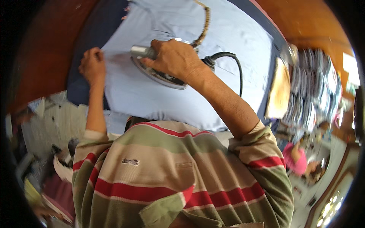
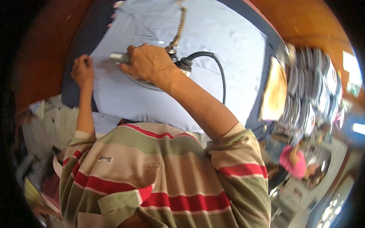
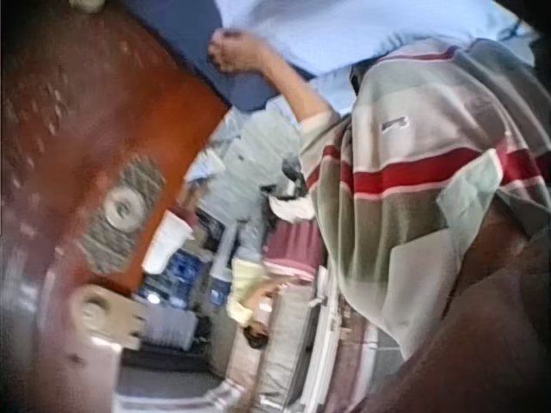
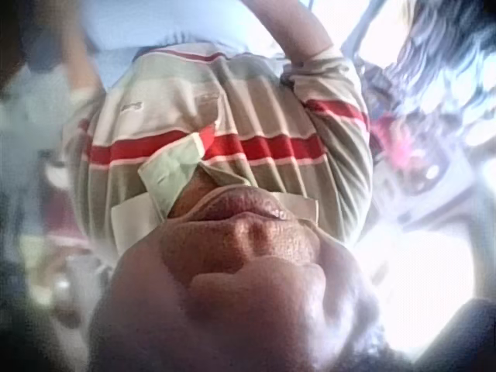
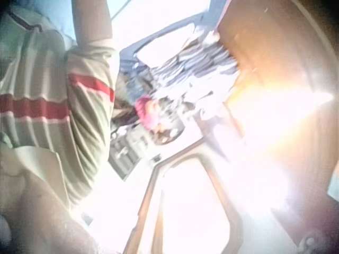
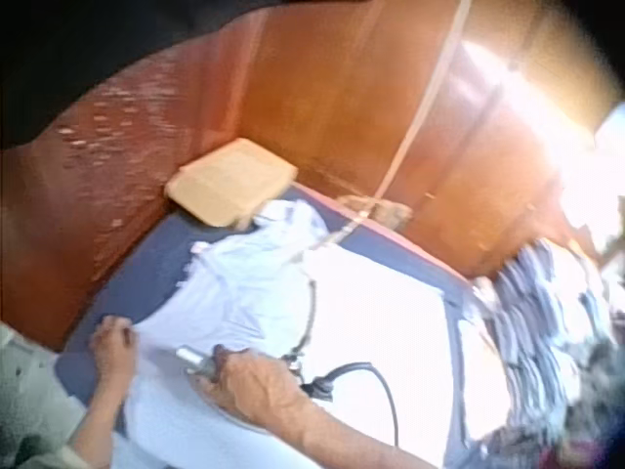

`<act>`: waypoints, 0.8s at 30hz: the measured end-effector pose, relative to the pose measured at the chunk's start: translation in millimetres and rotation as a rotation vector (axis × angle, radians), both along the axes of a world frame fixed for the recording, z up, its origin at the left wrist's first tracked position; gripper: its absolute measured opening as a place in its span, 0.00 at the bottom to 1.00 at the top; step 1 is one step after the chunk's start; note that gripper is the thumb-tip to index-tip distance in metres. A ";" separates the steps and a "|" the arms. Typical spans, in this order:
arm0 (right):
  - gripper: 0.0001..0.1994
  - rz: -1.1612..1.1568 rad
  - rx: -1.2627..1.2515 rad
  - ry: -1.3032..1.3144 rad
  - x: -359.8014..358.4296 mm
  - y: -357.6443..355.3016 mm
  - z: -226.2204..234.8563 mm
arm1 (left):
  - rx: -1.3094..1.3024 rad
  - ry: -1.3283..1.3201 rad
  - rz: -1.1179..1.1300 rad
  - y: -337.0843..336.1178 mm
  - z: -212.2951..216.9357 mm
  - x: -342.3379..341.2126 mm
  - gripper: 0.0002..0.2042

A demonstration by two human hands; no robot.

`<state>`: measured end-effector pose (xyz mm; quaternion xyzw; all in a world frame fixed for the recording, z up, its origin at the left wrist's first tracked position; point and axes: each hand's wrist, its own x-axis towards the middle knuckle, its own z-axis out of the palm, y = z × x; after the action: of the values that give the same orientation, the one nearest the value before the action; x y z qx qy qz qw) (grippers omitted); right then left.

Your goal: The person irons a light blue shirt on a padded board using a steam iron, turning the garment over and smoothing different sections by hand.

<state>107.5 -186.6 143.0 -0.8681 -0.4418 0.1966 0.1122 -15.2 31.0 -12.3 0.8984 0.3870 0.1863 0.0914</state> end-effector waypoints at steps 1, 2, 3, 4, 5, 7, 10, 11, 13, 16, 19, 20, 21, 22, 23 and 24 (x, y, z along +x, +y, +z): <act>0.28 -0.031 -0.031 0.056 2.5 -14.1 3.3 | -0.015 0.054 0.020 -2.0 5.4 -0.3 0.11; 0.28 -0.114 -0.034 0.061 7.8 -32.2 6.2 | -0.019 0.112 0.051 -5.2 13.0 1.7 0.13; 0.29 -0.198 -0.032 0.070 14.1 -55.1 9.6 | 0.036 0.053 0.027 -11.4 19.0 10.3 0.13; 0.30 -0.276 -0.031 0.079 20.8 -80.7 12.6 | 0.088 -0.006 0.008 -20.7 24.6 20.0 0.14; 0.33 -0.355 0.009 0.100 30.4 -112.4 8.1 | 0.140 -0.065 -0.006 -29.8 32.0 28.7 0.14; 0.28 -0.518 0.070 0.145 41.9 -165.2 12.5 | 0.070 -0.188 -0.325 -48.0 37.8 56.3 0.15; 0.22 -0.627 0.008 0.035 62.0 -219.5 12.9 | -0.088 -0.280 -0.721 -85.7 34.5 110.1 0.13; 0.22 -0.615 -0.032 0.015 68.7 -230.9 13.9 | -0.162 -0.200 -0.830 -86.5 23.4 127.0 0.17; 0.22 -0.592 -0.064 -0.041 85.6 -252.9 8.8 | 0.056 -0.027 -0.870 -86.0 10.9 135.3 0.20; 0.24 -0.586 -0.012 -0.133 112.8 -280.4 -10.7 | 0.216 0.252 -0.861 -64.8 -2.1 144.4 0.27; 0.26 -0.681 0.063 -0.299 150.4 -291.7 -22.4 | 0.192 0.319 -0.923 -54.7 3.8 142.2 0.29; 0.26 -0.688 0.019 -0.336 153.9 -286.9 -18.3 | 0.216 0.336 -0.930 -52.3 5.3 142.7 0.29; 0.26 -0.664 0.062 -0.232 154.9 -286.7 -18.5 | 0.239 0.353 -0.936 -50.4 6.4 142.9 0.29; 0.27 -0.637 0.104 -0.127 153.8 -286.1 -18.2 | 0.260 0.370 -0.942 -49.6 7.2 143.5 0.29; 0.26 -0.506 0.084 -0.102 144.7 -279.6 -14.5 | 0.260 0.392 -0.941 -50.0 9.6 142.4 0.29; 0.25 -0.379 0.066 -0.077 133.8 -272.7 -12.2 | 0.263 0.414 -0.943 -50.8 13.2 142.9 0.29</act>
<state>241.3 -459.3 130.8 -0.9385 -0.2808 0.1239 0.1585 127.6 -19.8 0.8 0.9968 -0.0754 -0.0091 -0.0264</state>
